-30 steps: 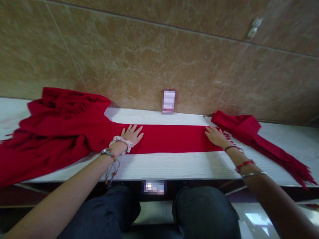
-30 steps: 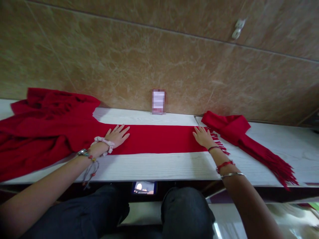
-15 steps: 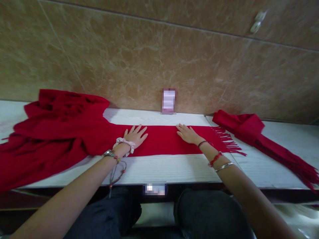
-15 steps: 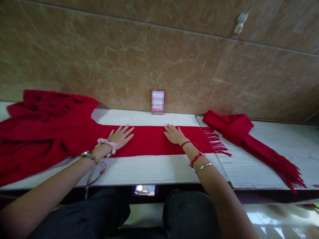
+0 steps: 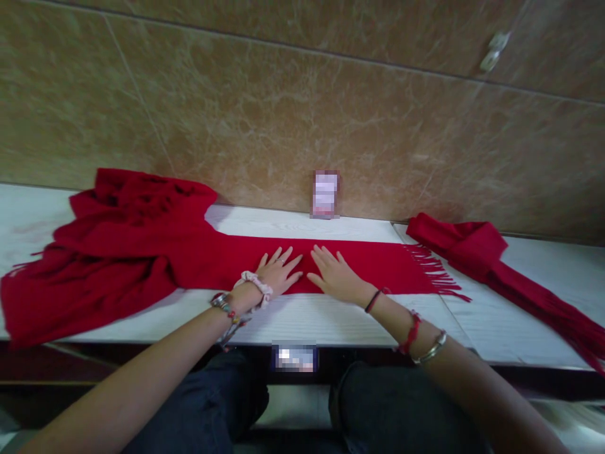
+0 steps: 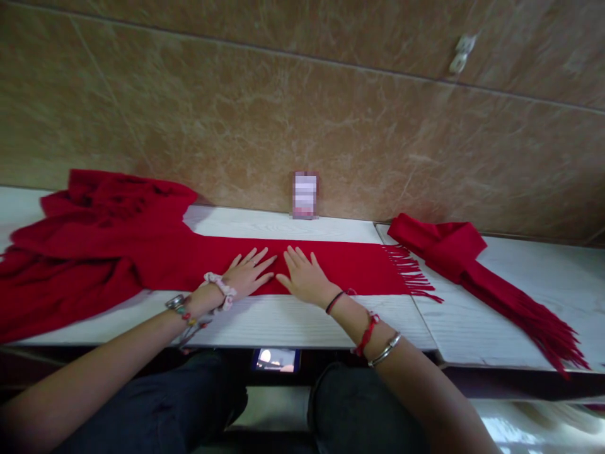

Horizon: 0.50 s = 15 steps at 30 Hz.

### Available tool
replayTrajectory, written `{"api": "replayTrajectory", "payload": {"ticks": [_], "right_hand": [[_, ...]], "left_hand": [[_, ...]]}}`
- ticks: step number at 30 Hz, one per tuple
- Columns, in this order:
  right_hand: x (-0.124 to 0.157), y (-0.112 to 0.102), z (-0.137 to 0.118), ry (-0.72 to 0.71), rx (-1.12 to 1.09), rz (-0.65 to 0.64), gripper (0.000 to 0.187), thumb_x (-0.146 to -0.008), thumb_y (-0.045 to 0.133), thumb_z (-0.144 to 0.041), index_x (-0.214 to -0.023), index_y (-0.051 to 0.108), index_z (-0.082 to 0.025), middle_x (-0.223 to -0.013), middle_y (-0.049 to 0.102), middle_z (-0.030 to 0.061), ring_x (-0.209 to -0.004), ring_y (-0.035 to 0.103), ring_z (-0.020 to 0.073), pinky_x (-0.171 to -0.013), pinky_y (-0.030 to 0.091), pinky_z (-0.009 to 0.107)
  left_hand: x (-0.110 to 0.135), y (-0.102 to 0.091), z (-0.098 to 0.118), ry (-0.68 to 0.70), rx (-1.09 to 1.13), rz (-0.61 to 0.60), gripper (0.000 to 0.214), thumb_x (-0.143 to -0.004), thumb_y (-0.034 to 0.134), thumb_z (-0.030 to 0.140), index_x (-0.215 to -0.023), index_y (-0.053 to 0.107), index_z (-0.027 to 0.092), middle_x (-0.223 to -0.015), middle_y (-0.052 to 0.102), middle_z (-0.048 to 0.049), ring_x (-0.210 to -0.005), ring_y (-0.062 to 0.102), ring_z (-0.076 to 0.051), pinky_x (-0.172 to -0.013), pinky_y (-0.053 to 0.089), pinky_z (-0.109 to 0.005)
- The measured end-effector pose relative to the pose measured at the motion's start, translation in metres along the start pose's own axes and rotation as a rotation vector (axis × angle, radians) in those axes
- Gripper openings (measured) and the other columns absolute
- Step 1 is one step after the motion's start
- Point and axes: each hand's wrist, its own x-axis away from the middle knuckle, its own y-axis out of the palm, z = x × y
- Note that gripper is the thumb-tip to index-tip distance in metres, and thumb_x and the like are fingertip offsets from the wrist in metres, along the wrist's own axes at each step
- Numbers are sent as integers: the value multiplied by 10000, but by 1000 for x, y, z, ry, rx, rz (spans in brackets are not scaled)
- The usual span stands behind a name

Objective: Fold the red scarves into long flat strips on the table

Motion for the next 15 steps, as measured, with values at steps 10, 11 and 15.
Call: {"api": "replayTrajectory", "payload": {"ticks": [10, 11, 15], "right_hand": [[92, 1, 95, 257, 206, -97, 485, -907, 248, -290, -1363, 301, -134, -1428, 265, 130, -1299, 251, 284, -969, 307, 524], [102, -1, 109, 309, 236, -107, 474, -904, 251, -273, -1353, 324, -142, -1423, 279, 132, -1295, 258, 289, -961, 316, 529], [111, -13, 127, 445, 303, -92, 473, -885, 312, -273, -1321, 369, -97, -1400, 315, 170, -1293, 253, 316, -956, 310, 554]], "left_hand": [[5, 9, -1, 6, -16, 61, 500, -894, 266, 449, -1371, 278, 298, -1458, 194, -35, -1330, 153, -276, -1037, 172, -484], [3, 6, -1, 3, -10, 27, 508, -891, 271, 457, -1373, 269, 300, -1460, 181, -36, -1332, 142, -281, -1033, 173, -495], [-18, -19, -11, 76, 19, -112, 558, -821, 428, 480, -1332, 369, 261, -1426, 276, -64, -1300, 251, -267, -1020, 259, -404]]}}
